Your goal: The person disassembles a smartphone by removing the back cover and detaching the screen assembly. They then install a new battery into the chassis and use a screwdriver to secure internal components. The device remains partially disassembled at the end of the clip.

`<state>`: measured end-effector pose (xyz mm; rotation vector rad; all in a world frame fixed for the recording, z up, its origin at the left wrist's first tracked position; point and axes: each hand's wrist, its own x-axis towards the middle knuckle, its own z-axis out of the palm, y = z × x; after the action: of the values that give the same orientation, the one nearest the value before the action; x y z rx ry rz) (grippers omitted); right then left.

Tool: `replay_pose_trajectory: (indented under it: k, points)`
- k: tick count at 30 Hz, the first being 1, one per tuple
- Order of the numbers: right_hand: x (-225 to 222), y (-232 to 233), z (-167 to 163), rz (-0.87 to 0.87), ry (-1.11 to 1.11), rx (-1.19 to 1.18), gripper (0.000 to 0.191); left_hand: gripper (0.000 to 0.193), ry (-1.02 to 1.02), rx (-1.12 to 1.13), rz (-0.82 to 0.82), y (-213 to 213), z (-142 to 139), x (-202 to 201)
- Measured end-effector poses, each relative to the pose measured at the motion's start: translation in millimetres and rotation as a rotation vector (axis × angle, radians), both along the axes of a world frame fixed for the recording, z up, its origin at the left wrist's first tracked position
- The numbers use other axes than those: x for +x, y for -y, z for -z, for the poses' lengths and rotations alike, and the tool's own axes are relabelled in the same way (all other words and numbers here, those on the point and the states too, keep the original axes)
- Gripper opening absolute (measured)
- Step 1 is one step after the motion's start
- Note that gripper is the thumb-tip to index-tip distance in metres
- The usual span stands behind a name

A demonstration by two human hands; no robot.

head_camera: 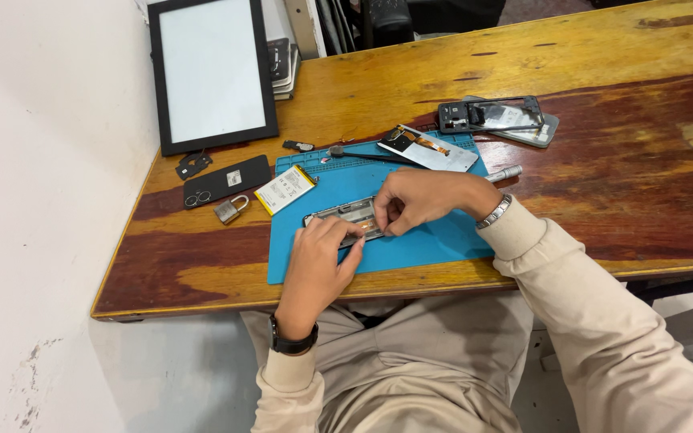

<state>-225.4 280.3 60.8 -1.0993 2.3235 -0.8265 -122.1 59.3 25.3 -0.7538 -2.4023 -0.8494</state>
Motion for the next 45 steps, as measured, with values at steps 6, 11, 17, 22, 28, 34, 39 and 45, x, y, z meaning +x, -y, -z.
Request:
replay_pose_trajectory:
  k: [6, 11, 17, 22, 28, 34, 39, 45]
  points:
    - [-2.3, -0.1, 0.1, -0.001, 0.0, -0.003, 0.015, 0.014, -0.044, -0.035, 0.038, 1.3, -2.9, 0.1]
    - [-4.3, 0.1, -0.7, 0.005, -0.014, 0.013, 0.014, 0.015, -0.031, -0.045, 0.018, -0.2, -3.0, -2.0]
    - [-2.8, -1.3, -2.1, 0.016, 0.009, 0.018, 0.015, 0.015, -0.026, -0.035, 0.012, -1.9, -0.6, -3.3]
    - [-3.6, -3.6, -1.7, 0.03, 0.012, 0.022, 0.016, 0.013, -0.034, -0.016, -0.002, -4.4, 0.6, -4.0]
    - [-8.1, -5.3, 0.3, 0.025, 0.011, -0.007, 0.018, 0.017, -0.02, -0.03, -0.018, -4.3, -1.4, -4.8]
    - [-8.3, -3.3, 0.6, 0.02, -0.001, -0.006, 0.018, 0.015, -0.04, -0.036, -0.024, -3.9, -2.8, -5.8]
    - [-8.1, -3.3, -0.5, 0.02, -0.003, -0.004, 0.017, 0.02, -0.053, -0.049, -0.017, -4.0, -2.9, -6.5]
    - [-8.5, -4.0, -0.2, 0.025, 0.003, -0.009, 0.017, 0.015, -0.083, -0.042, -0.023, -6.5, -3.6, -5.1]
